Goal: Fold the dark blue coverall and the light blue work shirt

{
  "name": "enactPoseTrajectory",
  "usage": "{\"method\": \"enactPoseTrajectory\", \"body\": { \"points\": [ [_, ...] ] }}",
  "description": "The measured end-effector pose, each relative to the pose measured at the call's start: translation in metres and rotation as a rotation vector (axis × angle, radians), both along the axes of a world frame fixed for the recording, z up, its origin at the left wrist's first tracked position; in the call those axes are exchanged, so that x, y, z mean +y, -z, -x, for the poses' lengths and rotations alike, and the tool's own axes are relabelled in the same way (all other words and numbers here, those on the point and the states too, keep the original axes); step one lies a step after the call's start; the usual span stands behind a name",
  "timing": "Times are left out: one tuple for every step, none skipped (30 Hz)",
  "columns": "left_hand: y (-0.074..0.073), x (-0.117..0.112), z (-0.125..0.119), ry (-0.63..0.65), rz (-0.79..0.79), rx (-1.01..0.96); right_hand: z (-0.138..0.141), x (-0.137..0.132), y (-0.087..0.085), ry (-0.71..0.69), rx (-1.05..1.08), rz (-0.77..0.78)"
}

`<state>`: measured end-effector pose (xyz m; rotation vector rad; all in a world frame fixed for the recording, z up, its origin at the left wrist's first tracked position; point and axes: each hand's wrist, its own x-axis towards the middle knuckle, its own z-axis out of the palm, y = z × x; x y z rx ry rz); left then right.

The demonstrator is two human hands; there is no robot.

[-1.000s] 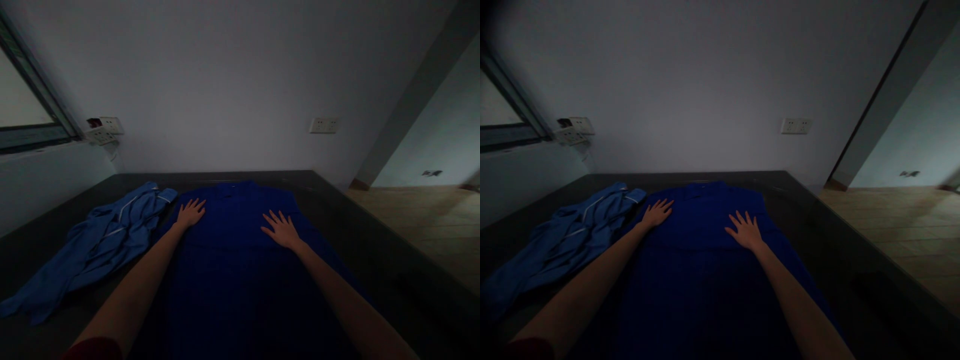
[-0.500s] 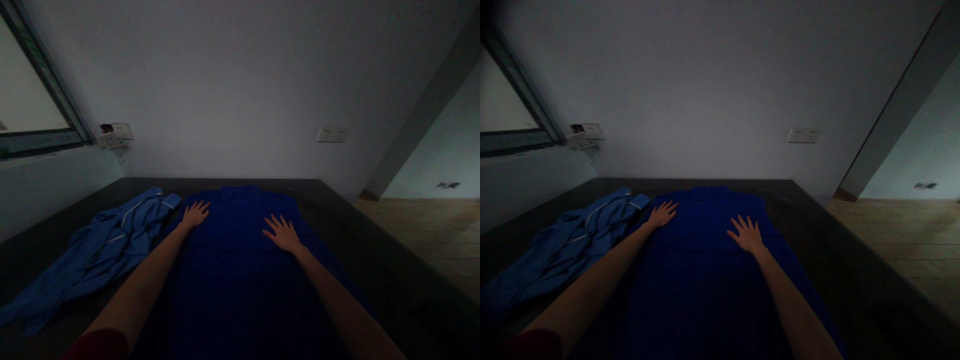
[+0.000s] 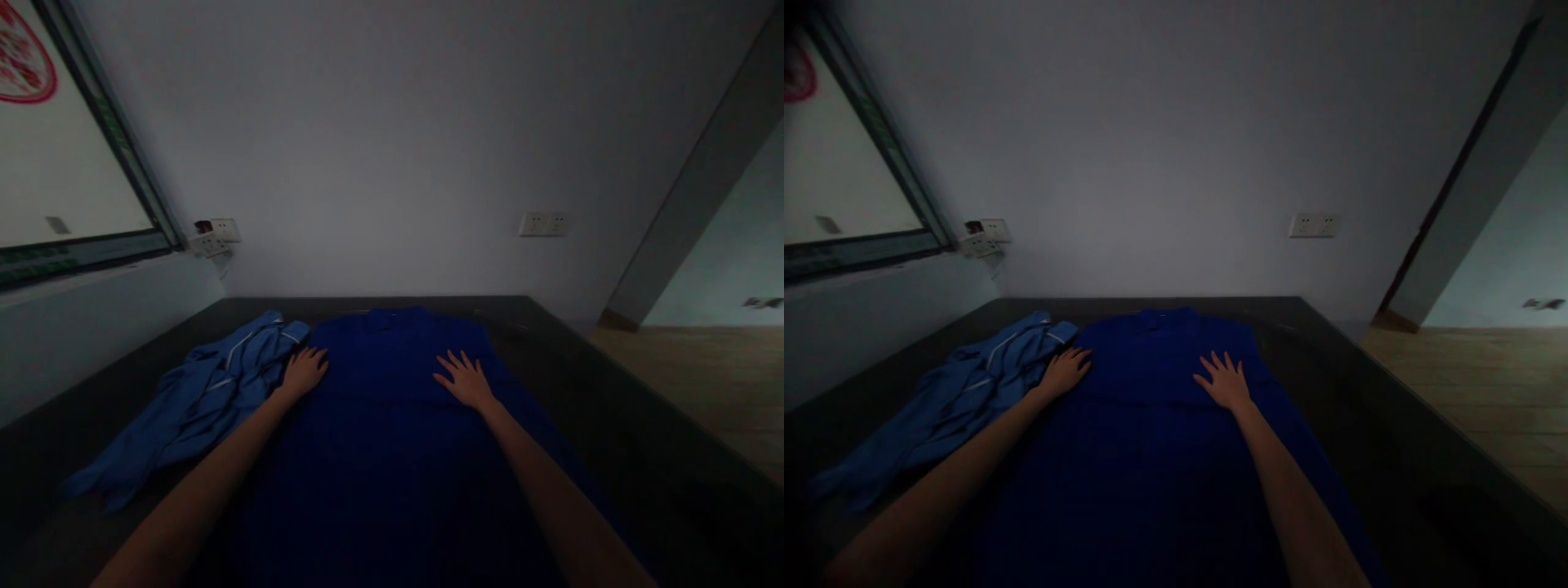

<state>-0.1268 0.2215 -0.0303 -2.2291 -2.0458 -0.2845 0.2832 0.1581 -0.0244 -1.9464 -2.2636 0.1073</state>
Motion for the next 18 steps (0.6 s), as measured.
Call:
{"method": "enactPoseTrajectory", "body": {
  "points": [
    [0.003, -0.008, 0.006, -0.005, 0.014, 0.004, 0.0, -0.001, 0.0, -0.001, 0.001, -0.029],
    [0.006, -0.015, 0.012, -0.006, 0.021, 0.007, 0.0, -0.001, -0.001, -0.001, -0.003, -0.064],
    [0.008, -0.021, 0.015, -0.004, 0.023, 0.01, 0.001, -0.003, -0.001, 0.001, -0.01, -0.104],
    [0.01, -0.026, 0.018, 0.0, 0.02, 0.011, 0.002, -0.004, -0.002, 0.0, -0.02, -0.142],
    [0.011, -0.029, 0.019, 0.006, 0.014, 0.011, 0.003, -0.007, -0.004, -0.004, -0.027, -0.176],
    [0.012, -0.032, 0.018, 0.015, 0.006, 0.008, 0.004, -0.01, -0.005, -0.011, -0.029, -0.197],
    [0.011, -0.034, 0.017, 0.022, -0.004, 0.004, 0.005, -0.014, -0.007, -0.021, -0.026, -0.201],
    [0.01, -0.036, 0.016, 0.028, -0.014, -0.003, 0.005, -0.019, -0.008, -0.032, -0.018, -0.189],
    [0.007, -0.037, 0.014, 0.034, -0.028, -0.012, 0.005, -0.025, -0.009, -0.042, -0.009, -0.163],
    [0.005, -0.039, 0.012, 0.038, -0.046, -0.022, 0.004, -0.03, -0.008, -0.049, -0.002, -0.125],
    [0.002, -0.041, 0.01, 0.042, -0.068, -0.033, 0.002, -0.035, -0.007, -0.054, 0.0, -0.08],
    [-0.001, -0.045, 0.009, 0.045, -0.093, -0.044, 0.0, -0.04, -0.006, -0.058, -0.004, -0.035],
    [-0.004, -0.049, 0.009, 0.047, -0.116, -0.056, -0.002, -0.044, -0.003, -0.063, -0.011, 0.0],
    [-0.007, -0.055, 0.01, 0.048, -0.135, -0.066, -0.005, -0.047, -0.001, -0.067, -0.018, 0.02],
    [-0.01, -0.061, 0.012, 0.048, -0.15, -0.074, -0.007, -0.049, 0.002, -0.07, -0.024, 0.026],
    [-0.013, -0.068, 0.016, 0.049, -0.158, -0.08, -0.009, -0.05, 0.004, -0.072, -0.028, 0.024],
    [-0.016, -0.076, 0.022, 0.052, -0.159, -0.088, -0.011, -0.05, 0.006, -0.072, -0.028, 0.019],
    [-0.02, -0.084, 0.029, 0.056, -0.154, -0.1, -0.011, -0.049, 0.008, -0.071, -0.026, 0.015]
  ]
}}
